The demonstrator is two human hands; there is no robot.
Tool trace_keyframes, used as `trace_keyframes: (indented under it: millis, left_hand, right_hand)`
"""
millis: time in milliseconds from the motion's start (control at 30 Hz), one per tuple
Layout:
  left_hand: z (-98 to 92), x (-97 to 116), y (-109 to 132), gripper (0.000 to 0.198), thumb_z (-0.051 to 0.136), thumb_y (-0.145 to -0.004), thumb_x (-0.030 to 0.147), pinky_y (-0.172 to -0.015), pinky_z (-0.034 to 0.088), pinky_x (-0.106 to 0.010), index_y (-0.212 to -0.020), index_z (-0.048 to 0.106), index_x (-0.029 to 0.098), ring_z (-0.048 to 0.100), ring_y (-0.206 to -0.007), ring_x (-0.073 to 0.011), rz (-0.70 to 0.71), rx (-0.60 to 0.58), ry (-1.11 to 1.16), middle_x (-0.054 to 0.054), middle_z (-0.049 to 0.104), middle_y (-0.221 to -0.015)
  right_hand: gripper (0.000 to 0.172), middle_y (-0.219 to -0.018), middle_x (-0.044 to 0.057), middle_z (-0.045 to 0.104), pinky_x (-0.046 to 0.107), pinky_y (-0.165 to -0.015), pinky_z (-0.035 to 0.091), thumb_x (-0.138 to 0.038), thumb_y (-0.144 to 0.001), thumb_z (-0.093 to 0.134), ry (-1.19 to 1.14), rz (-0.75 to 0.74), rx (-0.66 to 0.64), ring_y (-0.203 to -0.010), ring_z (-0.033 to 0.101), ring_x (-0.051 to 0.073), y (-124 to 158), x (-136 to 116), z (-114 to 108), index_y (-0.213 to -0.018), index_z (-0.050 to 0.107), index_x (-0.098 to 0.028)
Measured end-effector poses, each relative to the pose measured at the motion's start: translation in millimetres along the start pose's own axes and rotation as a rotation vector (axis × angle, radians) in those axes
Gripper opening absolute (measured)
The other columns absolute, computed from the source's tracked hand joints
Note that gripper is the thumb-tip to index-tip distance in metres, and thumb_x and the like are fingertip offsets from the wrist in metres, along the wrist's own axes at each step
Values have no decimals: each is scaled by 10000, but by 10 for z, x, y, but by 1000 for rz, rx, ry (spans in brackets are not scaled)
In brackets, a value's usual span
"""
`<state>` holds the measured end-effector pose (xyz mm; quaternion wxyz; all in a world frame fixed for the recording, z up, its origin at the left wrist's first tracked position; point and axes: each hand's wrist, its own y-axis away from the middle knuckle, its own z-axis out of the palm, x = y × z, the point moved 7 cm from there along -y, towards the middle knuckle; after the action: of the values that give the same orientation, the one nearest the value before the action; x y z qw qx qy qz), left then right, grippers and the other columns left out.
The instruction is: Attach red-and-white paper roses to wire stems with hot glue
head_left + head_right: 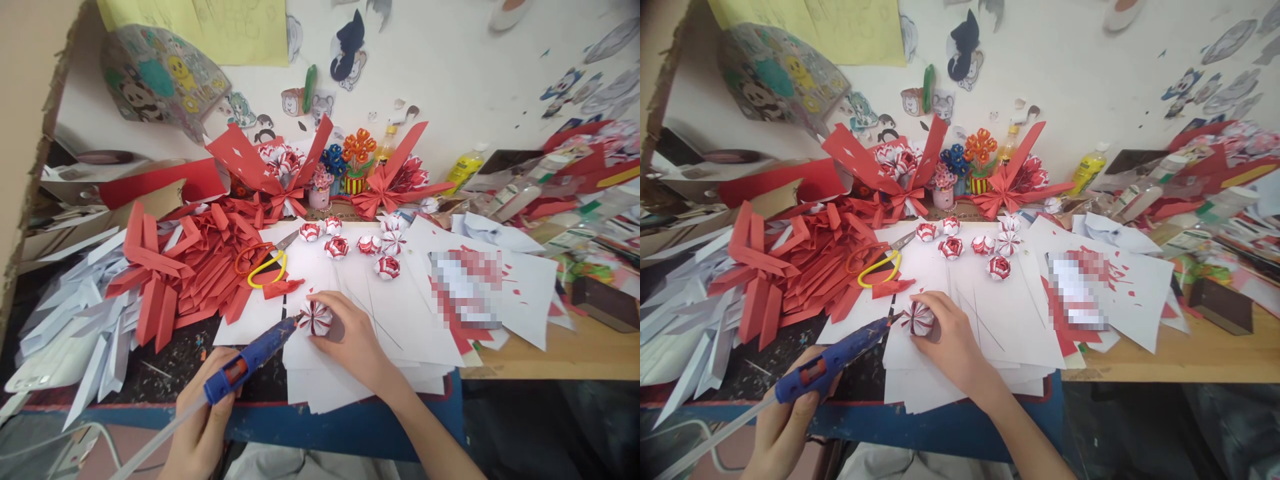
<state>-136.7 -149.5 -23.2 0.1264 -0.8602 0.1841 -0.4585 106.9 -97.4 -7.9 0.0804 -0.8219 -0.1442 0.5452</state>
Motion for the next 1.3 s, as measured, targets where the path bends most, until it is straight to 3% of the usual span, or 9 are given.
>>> trace_keyframes:
  millis: [300,833,1300]
  left_hand:
    - [42,6,-43,330,436,-965,422,-678,487,-299,-1064,623,169,549,-736,-200,-55,-32,4,-73,575,-858]
    - [70,20,-47,280,384,-978,345,-751,439,-330,-1061,595,181,479,-781,-205,-42,-76,78,-78,537,-947]
    - [96,-15,-7,269,371,-1003,325,-742,394,-312,-1105,581,191,493,-841,-198,-8,-95,96,-81,528,-1038]
  right_hand:
    - [553,-1280,57,603,322,-1009,490,-77,-743,698,2,-7,0,-1183,595,214,19,19,9,-1252,600,-270]
    - [561,-1299,63,589,326,-1001,484,-223,-766,798,16,50,-17,-1184,591,218,20,59,21,-1282,586,-271]
    - [540,-1293,45,603,306,-1003,475,-229,-746,825,53,58,-3,-1173,592,206,-1,79,22,-1239,606,-268]
